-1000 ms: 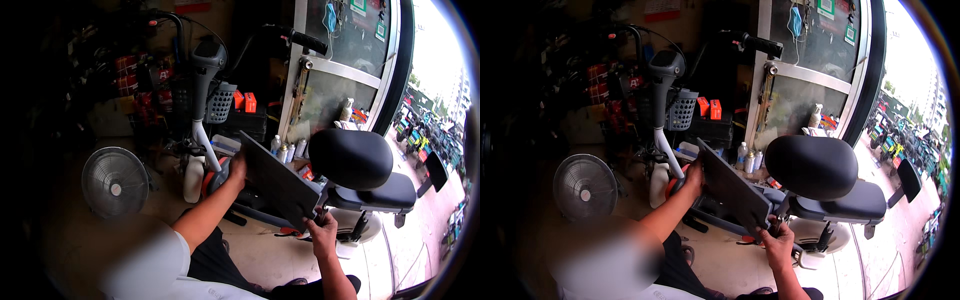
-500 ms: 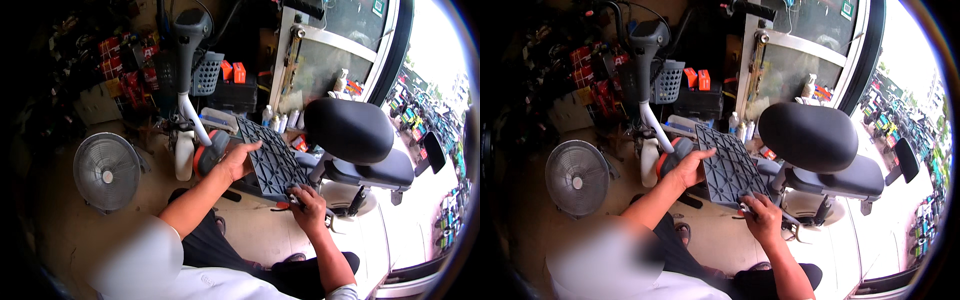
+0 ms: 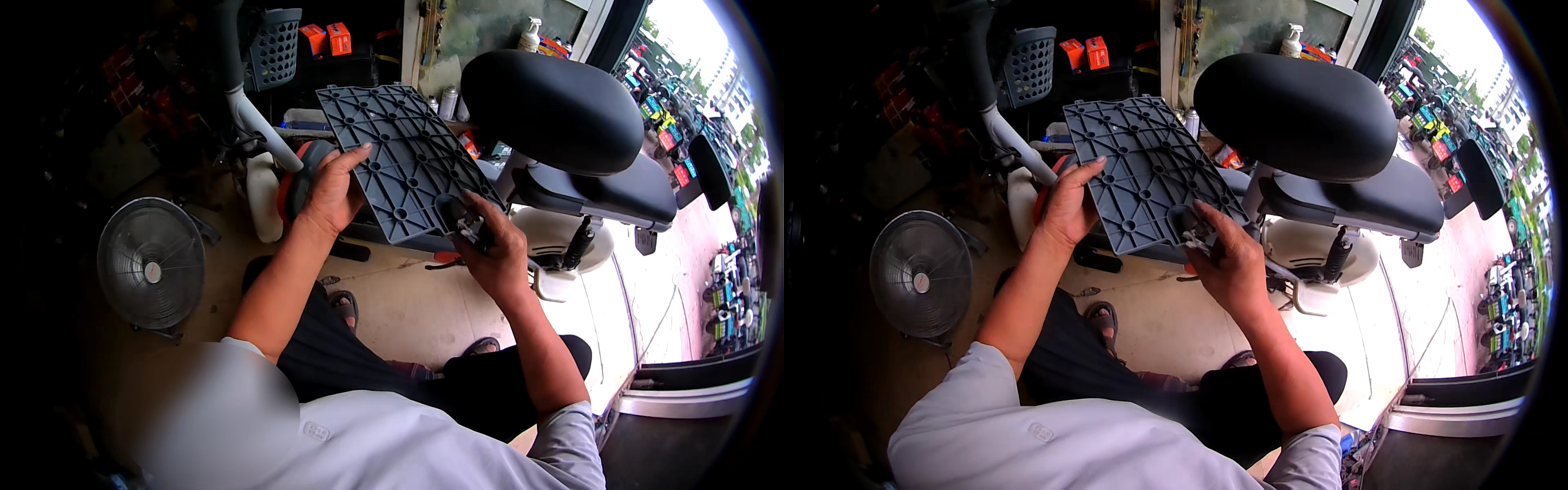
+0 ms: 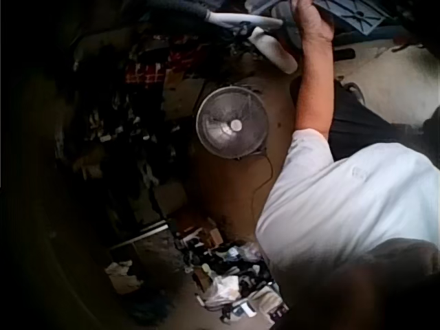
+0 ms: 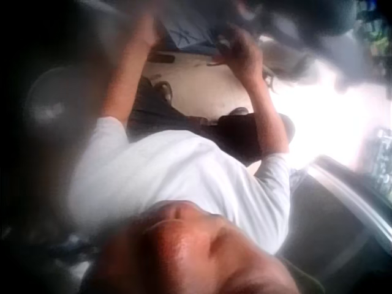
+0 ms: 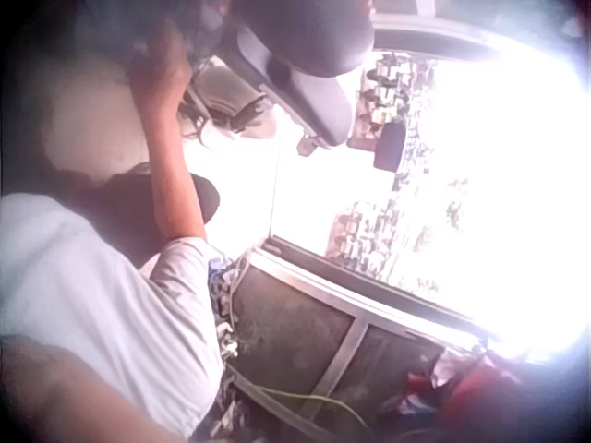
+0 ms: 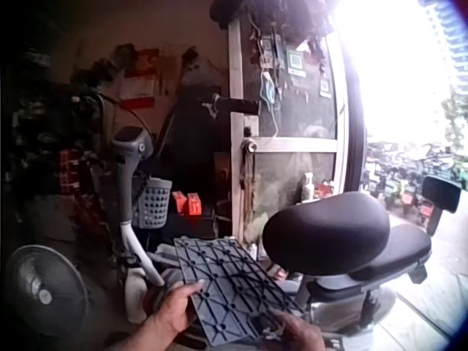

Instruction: The person removes the seat and backrest of an electric scooter using a wrench, detaches a plastic cover, and then sorts through a tray of tools to find a different wrench.

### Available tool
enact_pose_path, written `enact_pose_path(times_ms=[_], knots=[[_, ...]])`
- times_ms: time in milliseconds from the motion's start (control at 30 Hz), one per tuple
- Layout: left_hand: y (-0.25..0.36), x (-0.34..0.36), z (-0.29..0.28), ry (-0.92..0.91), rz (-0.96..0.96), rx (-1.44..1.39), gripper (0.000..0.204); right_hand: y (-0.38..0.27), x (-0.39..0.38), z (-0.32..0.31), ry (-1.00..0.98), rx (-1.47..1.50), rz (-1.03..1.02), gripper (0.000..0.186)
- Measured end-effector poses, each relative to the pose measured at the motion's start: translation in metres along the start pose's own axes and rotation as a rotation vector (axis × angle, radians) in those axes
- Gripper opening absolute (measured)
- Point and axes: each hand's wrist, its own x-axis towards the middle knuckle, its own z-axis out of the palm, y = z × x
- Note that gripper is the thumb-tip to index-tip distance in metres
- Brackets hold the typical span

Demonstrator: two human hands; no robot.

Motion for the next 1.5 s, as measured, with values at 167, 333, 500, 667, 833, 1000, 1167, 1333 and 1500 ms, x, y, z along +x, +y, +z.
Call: enact_pose_path(times_ms=[167,333,500,667,833,1000,1167,1333,1500], knots=[[-0.008,0.023,-0.025,0.208,0.032,-0.055,0.022,0.014,-0.002,-0.002,0.109,0.203,0.174,0.043],[0.009,0.035,-0.048,0.271,0.106,-0.162,0.045,0.047,-0.005,-0.002,0.071,0.303,0.515,0.03],[0.01,0.042,-0.049,0.203,0.127,-0.212,0.047,0.068,-0.011,-0.002,-0.089,0.527,0.812,0.024],[0.009,0.044,-0.064,0.158,0.038,-0.189,0.065,0.034,0.008,-0.041,-0.452,0.055,0.457,0.022],[0.022,0.036,-0.072,0.132,0.047,-0.234,0.061,0.03,0.017,-0.156,-0.333,-0.252,0.392,0.024],[-0.001,0.029,-0.035,0.24,0.101,-0.235,0.058,0.082,0.021,-0.256,0.501,-0.92,0.056,0.03],[0.004,0.038,-0.049,0.249,0.163,-0.241,0.045,0.096,0.086,-0.265,0.196,-1.013,-0.14,0.027],[0.013,0.029,-0.04,0.279,0.176,-0.267,0.047,0.099,0.075,-0.26,0.088,-0.737,0.022,0.027],[0.011,0.023,-0.035,0.261,0.19,-0.33,0.05,0.126,0.01,-0.198,0.616,-0.881,-0.202,0.019]])
